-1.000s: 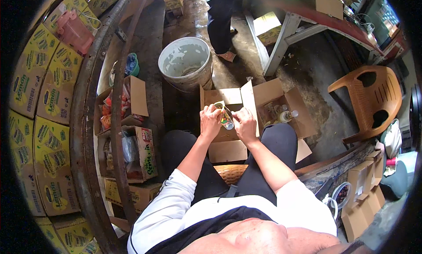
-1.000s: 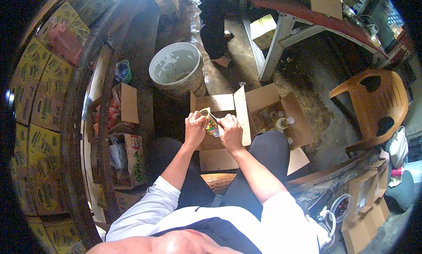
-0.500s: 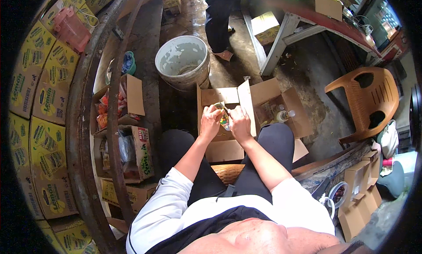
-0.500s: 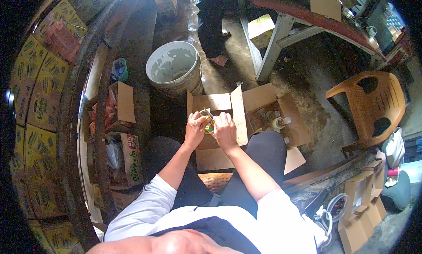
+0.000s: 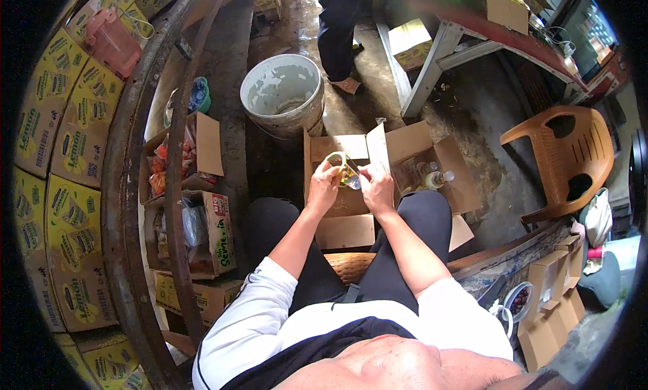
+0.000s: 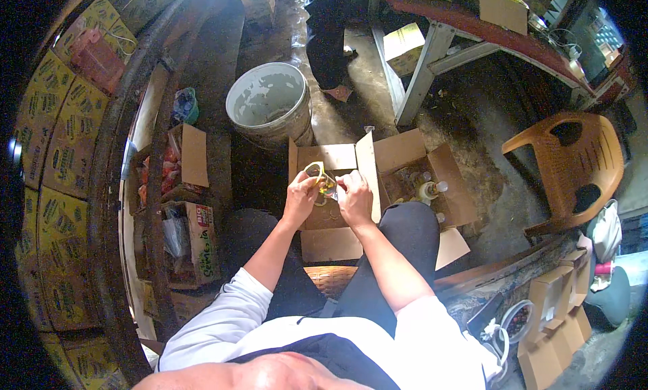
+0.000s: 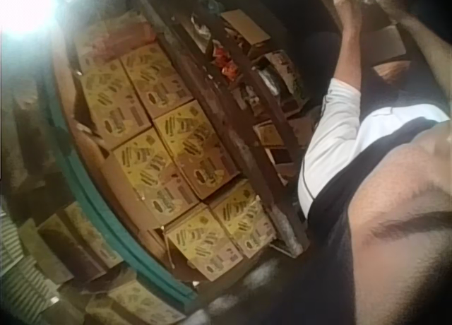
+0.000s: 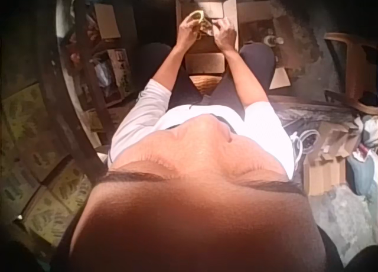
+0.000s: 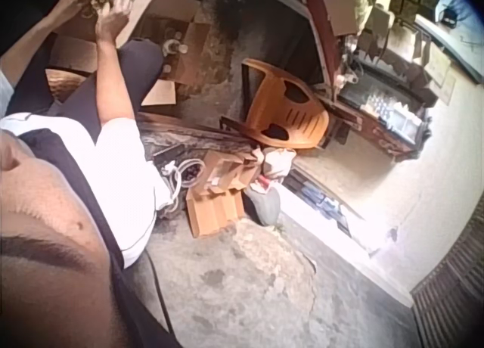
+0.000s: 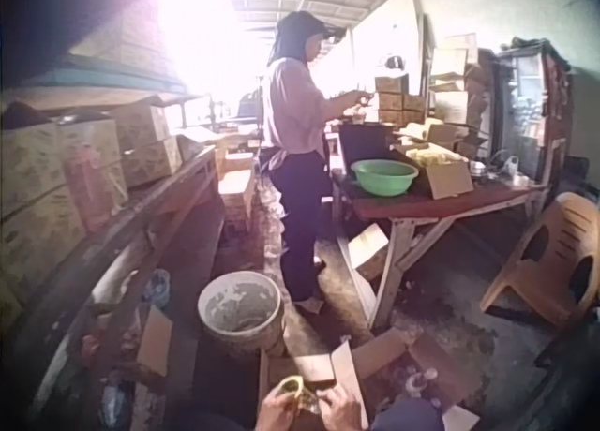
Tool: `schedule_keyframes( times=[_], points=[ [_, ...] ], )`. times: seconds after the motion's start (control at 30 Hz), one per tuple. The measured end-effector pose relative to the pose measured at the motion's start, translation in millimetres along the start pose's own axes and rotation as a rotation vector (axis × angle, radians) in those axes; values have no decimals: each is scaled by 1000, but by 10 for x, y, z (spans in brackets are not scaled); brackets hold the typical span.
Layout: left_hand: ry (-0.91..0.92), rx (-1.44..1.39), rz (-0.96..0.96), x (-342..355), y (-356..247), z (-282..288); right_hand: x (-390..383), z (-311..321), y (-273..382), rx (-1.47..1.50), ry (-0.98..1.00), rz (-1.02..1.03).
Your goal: The person sits and picks up plastic bottles from a cardboard box, peels the labels off by hand, and places the bottles and labels into separate containers.
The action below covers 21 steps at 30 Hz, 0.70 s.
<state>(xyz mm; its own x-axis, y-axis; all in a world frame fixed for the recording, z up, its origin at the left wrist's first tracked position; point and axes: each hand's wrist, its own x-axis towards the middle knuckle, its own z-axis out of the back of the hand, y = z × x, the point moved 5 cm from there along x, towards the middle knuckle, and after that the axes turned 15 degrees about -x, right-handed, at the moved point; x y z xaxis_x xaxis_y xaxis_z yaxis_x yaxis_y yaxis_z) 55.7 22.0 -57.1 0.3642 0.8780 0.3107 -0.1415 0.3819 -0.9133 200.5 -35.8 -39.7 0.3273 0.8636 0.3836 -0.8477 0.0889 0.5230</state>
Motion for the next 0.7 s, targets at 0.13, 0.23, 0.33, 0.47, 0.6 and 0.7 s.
schedule_keyframes(
  times=[0.13, 0.23, 0.33, 0.47, 0.6, 0.7],
  points=[
    [-18, -46, -25, -2, 32, 33, -19, 18, 133, -57, 15, 79],
    [-3, -49, 10, -4, 30, 38, -23, -8, 162, -96, 27, 110],
    [19, -42, 14, -4, -2, -5, -32, -43, 160, -174, 12, 160],
    [5, -74, -5, -15, 45, -8, -26, -125, 229, -274, -34, 217],
    [70, -110, -72, -50, -93, -162, 88, -221, -69, -109, 10, 31],
    [29, -107, 12, -29, -71, -84, 65, -248, -143, 177, 96, -186]
  ],
)
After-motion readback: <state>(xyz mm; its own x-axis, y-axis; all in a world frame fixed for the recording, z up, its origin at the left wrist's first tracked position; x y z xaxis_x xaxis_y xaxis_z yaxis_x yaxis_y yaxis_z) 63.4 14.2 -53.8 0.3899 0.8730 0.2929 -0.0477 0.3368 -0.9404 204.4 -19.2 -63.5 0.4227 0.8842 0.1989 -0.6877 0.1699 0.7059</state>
